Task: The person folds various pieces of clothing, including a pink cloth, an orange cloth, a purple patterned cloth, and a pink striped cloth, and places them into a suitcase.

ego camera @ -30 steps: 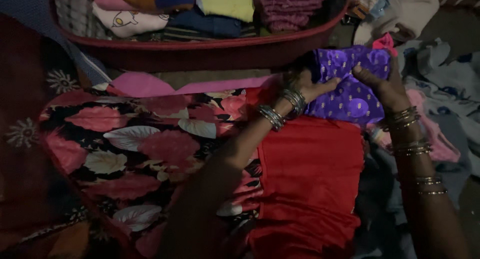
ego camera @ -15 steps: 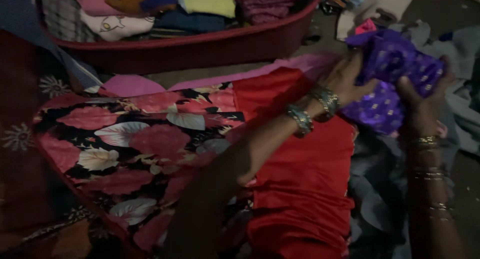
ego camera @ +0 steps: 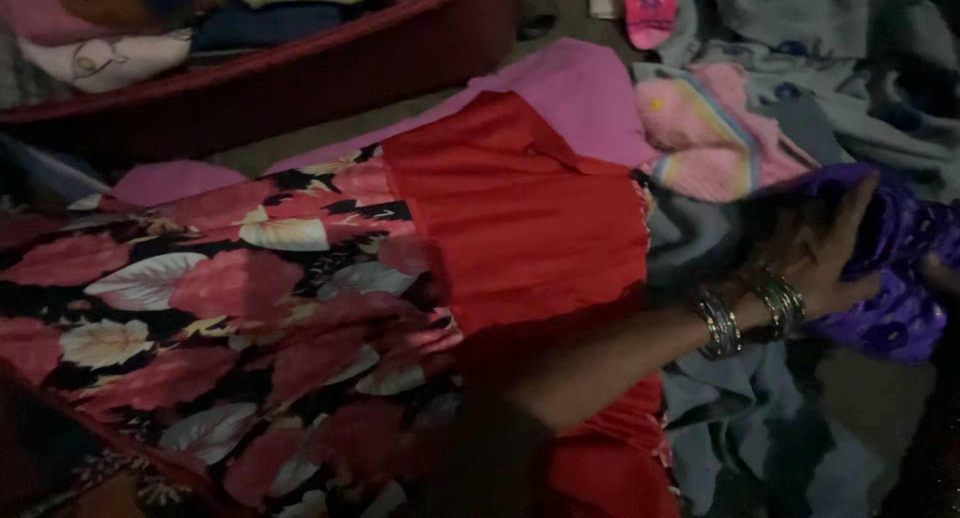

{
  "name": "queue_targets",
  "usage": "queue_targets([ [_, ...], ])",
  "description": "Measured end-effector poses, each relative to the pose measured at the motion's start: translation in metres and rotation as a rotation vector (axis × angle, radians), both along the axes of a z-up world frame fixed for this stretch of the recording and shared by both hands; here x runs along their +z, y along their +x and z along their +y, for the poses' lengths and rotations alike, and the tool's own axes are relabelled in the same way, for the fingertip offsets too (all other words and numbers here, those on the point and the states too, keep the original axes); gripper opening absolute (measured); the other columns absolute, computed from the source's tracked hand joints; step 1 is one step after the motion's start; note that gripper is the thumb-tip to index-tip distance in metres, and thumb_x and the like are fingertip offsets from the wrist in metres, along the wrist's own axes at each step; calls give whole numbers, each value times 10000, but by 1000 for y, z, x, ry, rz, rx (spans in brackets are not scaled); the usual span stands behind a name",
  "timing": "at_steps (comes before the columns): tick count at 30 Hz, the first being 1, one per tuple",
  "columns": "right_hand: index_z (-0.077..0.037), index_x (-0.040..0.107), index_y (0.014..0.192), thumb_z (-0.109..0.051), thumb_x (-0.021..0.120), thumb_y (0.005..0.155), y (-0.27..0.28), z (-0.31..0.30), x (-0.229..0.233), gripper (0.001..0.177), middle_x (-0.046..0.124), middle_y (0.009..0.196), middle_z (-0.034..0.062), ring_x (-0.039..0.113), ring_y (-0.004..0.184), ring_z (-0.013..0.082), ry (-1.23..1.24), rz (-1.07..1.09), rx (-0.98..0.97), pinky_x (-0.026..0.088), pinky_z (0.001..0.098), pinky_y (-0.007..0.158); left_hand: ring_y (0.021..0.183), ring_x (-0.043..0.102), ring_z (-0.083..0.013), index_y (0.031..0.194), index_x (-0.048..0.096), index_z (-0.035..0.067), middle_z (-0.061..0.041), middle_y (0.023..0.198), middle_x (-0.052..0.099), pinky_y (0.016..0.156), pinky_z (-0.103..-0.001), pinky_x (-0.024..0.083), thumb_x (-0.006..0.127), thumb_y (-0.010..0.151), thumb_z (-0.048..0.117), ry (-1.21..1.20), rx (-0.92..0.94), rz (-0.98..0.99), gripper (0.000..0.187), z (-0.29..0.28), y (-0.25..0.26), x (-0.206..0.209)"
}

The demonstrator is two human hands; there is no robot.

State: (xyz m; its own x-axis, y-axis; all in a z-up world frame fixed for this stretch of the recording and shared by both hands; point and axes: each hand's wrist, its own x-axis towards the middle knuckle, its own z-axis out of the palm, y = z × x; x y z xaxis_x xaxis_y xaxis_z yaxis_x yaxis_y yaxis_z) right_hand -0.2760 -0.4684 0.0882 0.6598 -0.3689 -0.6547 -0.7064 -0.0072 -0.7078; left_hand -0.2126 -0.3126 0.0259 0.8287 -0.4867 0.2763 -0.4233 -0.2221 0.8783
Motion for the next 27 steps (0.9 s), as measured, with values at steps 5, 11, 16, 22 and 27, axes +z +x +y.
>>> queue_targets([
  [5, -45, 519, 1504, -283, 696, 986, -27, -6, -19, 597, 645, 1341, 133, 637, 1194, 257, 40, -31, -72, 522, 432, 1045, 1153, 558, -554, 1631, -10, 211, -315, 1374, 547, 862, -605, 506, 706, 756, 488, -54, -77, -20, 1164, 0, -15, 10],
  [11, -24, 546, 1476, -259, 704, 987, -1, 9, -50, 565, 651, 1345, 119, 638, 1200, 238, 94, -140, -94, 518, 403, 1067, 1232, 555, -516, 1673, 93, 319, -298, 1458, 495, 960, -620, 514, 706, 786, 444, 194, 5, 179, 1085, 30, 0, 6],
  [16, -6, 569, 1452, -240, 710, 988, 24, 17, -89, 539, 655, 1348, 107, 640, 1205, 221, 171, -256, -126, 514, 379, 1086, 1346, 435, -527, 1611, 154, 285, -284, 1551, 412, 1016, -658, 425, 749, 747, 438, 245, 99, 212, 1061, 49, 27, -11],
  [22, 15, 597, 1424, -217, 719, 988, 79, -2, -117, 508, 661, 1351, 93, 641, 1211, 202, 231, -436, -150, 510, 350, 1108, 1405, 428, -485, 1628, 161, 205, -285, 1504, 448, 1190, -590, 335, 762, 711, 470, 190, 233, 54, 1128, 28, 98, -39],
  [27, 33, 620, 1400, -197, 725, 989, 161, 0, -125, 483, 666, 1354, 81, 643, 1216, 185, 337, -600, -94, 507, 326, 1127, 1404, 417, -480, 1611, 174, 199, -281, 1517, 449, 1169, -590, 333, 795, 668, 477, 197, 366, 30, 1163, 12, 172, -56],
])
